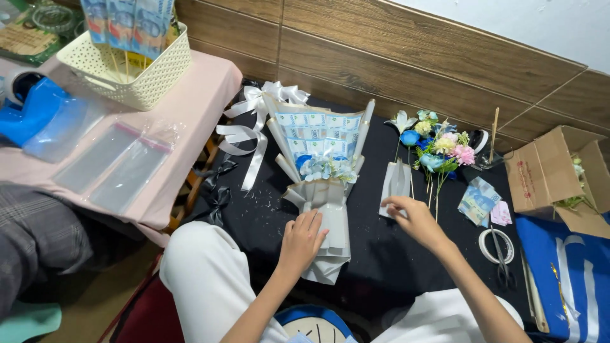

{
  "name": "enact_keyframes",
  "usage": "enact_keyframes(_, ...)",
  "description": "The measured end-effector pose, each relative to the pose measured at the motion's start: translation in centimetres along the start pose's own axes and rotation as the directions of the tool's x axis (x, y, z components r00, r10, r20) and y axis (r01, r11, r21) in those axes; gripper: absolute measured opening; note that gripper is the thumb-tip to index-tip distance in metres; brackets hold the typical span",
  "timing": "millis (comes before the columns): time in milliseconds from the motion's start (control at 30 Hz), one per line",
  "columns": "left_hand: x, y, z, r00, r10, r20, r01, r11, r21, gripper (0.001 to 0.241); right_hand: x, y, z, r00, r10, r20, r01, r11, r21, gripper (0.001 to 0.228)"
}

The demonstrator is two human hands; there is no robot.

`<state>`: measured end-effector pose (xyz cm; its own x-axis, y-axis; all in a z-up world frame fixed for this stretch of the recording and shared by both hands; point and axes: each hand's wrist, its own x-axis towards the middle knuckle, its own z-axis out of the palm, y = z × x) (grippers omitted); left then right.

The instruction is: Finishing a money bouquet by wrapping it with decorative paper and arranging the bills and flowers.

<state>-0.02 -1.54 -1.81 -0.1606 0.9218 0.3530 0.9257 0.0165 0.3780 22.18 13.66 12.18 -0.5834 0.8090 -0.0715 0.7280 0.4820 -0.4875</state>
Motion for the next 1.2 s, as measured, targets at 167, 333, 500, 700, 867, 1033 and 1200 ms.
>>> enact_keyframes(167,-0.8,0.0,0.1,1.0,-0.011,-0.006,0.011,0.999,-0.036,0.049,1.0,-7.4,2.6,0.988,-0.15,0.034,0.151,0.988,-0.021,0.02)
enact_keyframes(333,-1.0,0.1,-0.6,1.0,-0.011,0.006,0.011,0.998,-0.063,0.045,2.1,-11.3,5.6,0.955,-0.263,0.139,0.273,0.96,-0.058,0.055)
enact_keyframes(500,-1.2,-0.1,0.2,1.0,-0.005,0.005,0.005,0.999,-0.038,0.038,3.9,-10.5,9.1,0.96,-0.251,0.127,0.274,0.937,-0.215,0.059)
enact_keyframes(700,-1.2,-0.1,0.5,0.996,0.013,-0.089,-0.017,0.999,-0.039,0.04,4.7,-10.6,10.1,0.964,-0.217,0.154,0.251,0.931,-0.264,0.051)
enact_keyframes(867,-0.9,-0.1,-0.5,0.994,0.022,-0.104,-0.028,0.998,-0.057,0.042,5.6,-9.8,11.0,0.964,-0.19,0.187,0.24,0.923,-0.302,0.047)
enact_keyframes(1033,-0.8,0.3,-1.8,0.993,0.028,-0.117,-0.038,0.996,-0.078,0.041,6.3,-9.5,11.2,0.956,-0.212,0.201,0.269,0.905,-0.329,0.044)
enact_keyframes(1200,-0.9,0.4,-1.7,0.993,0.024,-0.116,-0.03,0.998,-0.051,0.039,6.7,-10.3,10.8,0.948,-0.235,0.216,0.298,0.894,-0.335,0.044)
